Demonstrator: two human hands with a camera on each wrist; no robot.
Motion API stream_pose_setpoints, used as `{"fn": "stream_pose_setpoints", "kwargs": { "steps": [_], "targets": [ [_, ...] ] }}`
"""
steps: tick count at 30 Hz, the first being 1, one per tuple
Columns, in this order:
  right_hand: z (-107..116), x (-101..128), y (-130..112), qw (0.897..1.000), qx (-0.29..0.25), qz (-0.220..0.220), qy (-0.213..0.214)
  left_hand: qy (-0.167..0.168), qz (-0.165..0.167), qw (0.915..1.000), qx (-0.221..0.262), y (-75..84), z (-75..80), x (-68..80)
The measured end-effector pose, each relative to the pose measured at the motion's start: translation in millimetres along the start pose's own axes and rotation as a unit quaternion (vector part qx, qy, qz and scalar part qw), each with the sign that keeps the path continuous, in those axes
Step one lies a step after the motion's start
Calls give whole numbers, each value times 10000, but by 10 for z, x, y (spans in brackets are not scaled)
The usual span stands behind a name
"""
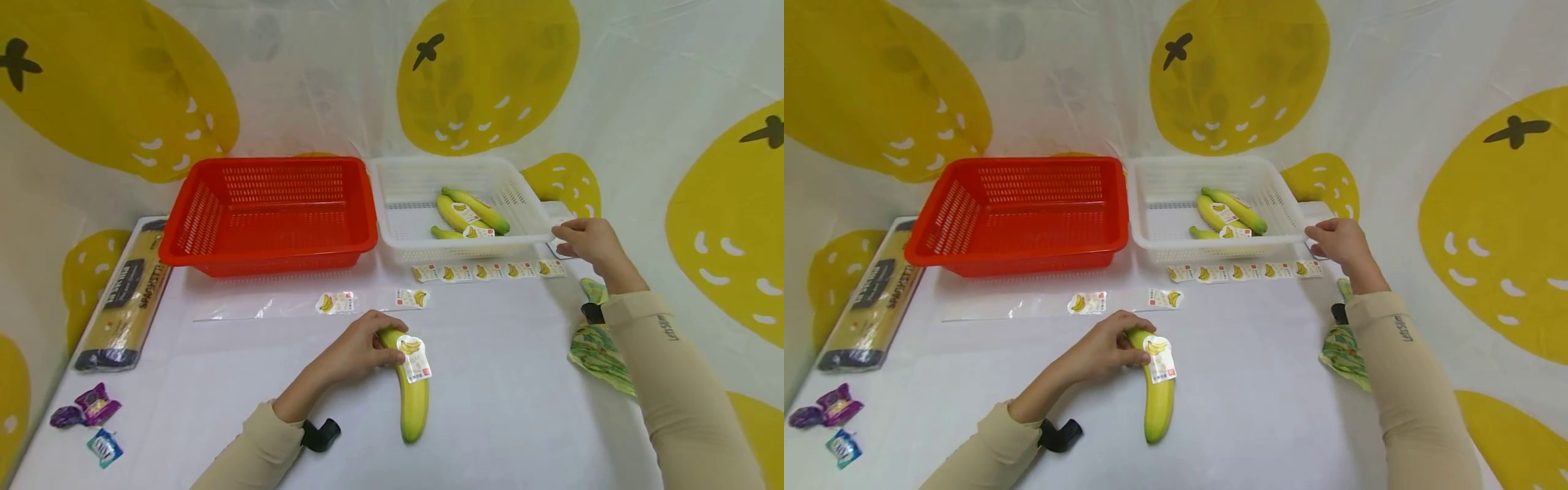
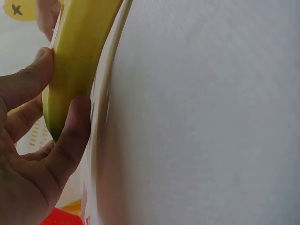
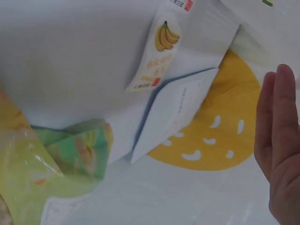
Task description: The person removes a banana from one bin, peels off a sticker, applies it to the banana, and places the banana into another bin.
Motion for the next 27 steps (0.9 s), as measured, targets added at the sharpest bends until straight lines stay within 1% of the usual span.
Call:
{"fn": "stream_pose_setpoints", "kwargs": {
  "steps": [2, 4, 7, 14, 20, 22, 24, 26, 27],
  "targets": [
    [-22, -37, 68, 9993, -335, -134, 51, 26, 11, 10000, -19, 5, 6, 2],
    [-39, -62, 92, 9976, -653, -123, 176, 56, 2, 10000, -14, 10, 15, 4],
    [-56, -76, 89, 9955, -876, -85, 338, 114, -11, 9999, -2, 17, 25, 8],
    [-64, -77, 133, 9952, -785, -241, 525, 77, 54, 10000, -30, 10, 28, 23],
    [-69, -82, 170, 9937, -917, -162, 627, 203, 144, 9997, 52, 71, 105, 38],
    [-78, -85, 167, 9932, -958, -122, 643, 258, 122, 9996, 72, 130, 156, 34],
    [-88, -85, 159, 9930, -987, -88, 641, 316, 30, 9995, 49, 230, 231, 19],
    [-93, -87, 158, 9923, -1043, -77, 663, 376, -169, 9991, -36, 384, 327, -28],
    [-98, -89, 150, 9919, -1073, -58, 670, 389, -285, 9988, -76, 487, 387, -59]
  ]
}}
Point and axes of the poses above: each hand's wrist, its own x-axis away from the middle knuckle, its own z-axis out of the back of the hand, y = z × x, the point moved 7 cm from there along -x, towards the middle knuckle, and after that the axes turned 1 degree about x, right-handed, at the moved point
